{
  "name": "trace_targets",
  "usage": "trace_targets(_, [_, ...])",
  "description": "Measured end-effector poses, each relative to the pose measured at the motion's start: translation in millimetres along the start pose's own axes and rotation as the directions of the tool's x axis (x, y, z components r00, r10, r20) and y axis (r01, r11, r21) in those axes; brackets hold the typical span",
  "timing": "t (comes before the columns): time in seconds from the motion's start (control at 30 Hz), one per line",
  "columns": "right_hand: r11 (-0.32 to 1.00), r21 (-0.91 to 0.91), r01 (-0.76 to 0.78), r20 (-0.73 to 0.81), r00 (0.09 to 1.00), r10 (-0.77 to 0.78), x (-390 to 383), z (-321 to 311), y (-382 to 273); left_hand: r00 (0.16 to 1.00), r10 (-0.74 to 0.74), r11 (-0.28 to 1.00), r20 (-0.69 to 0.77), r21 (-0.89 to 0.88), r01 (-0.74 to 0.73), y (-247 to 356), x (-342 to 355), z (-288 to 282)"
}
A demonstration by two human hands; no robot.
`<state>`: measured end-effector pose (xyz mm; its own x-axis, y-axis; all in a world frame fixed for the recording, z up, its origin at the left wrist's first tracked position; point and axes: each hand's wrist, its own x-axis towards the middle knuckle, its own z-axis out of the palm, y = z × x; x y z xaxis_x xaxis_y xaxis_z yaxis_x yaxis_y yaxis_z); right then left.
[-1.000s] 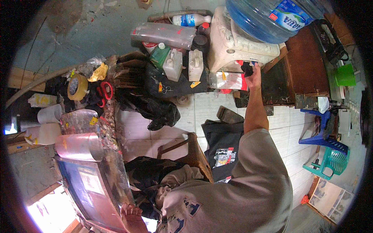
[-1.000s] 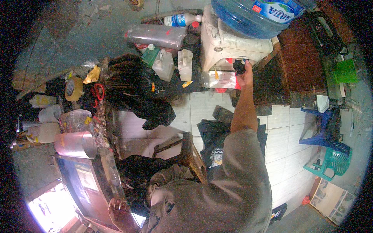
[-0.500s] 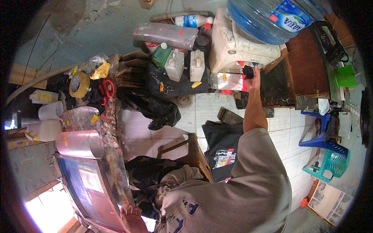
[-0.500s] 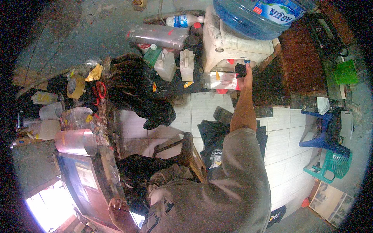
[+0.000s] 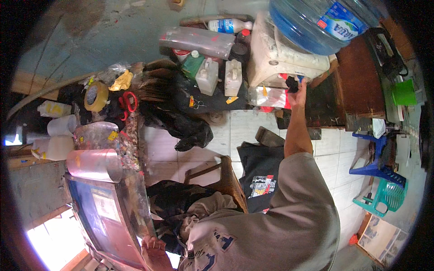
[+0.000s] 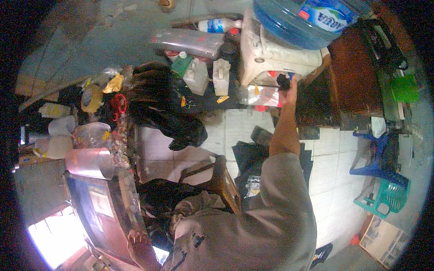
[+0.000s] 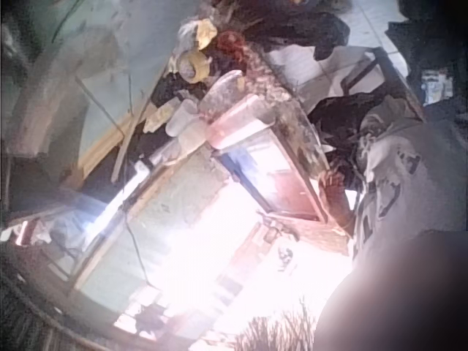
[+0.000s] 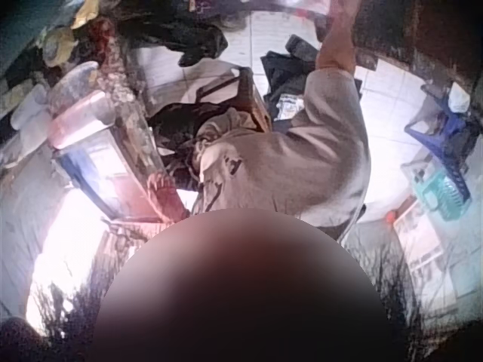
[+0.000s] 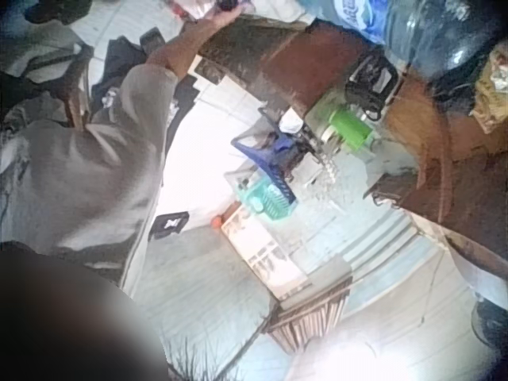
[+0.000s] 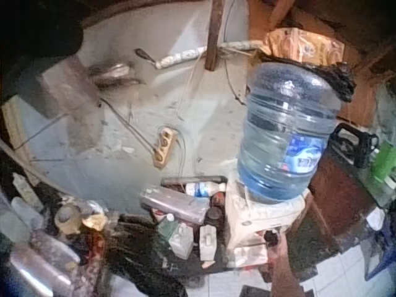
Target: The person performs screen printing on black t-shirts using a squeegee to apply yellow ink through a screen frame. They repeatedly pull the squeegee across the screen, lift the frame to reveal printed shirts, and stack the finished items. The person also scrapes excess ink from the screen and wipes the squeegee with a cloth.
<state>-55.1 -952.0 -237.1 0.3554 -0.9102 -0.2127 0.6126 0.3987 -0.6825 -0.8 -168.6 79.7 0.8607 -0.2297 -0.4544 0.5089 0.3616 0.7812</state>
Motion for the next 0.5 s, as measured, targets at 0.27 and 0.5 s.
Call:
trace_targets(0.27, [0.930, -0.292, -0.222, 0.156, 0.949, 0.276, -42, -19, 16, 0.967, 0.154, 0.988, -0.203, 0.041, -0.149, 3, -20, 13])
trace_targets(0.5, [0.682, -0.724, -0.106, 0.243, 0.886, 0.396, -181, 143, -12, 0.670, 0.665, 0.340, -0.330, 0.933, 0.121, -5, -34, -55])
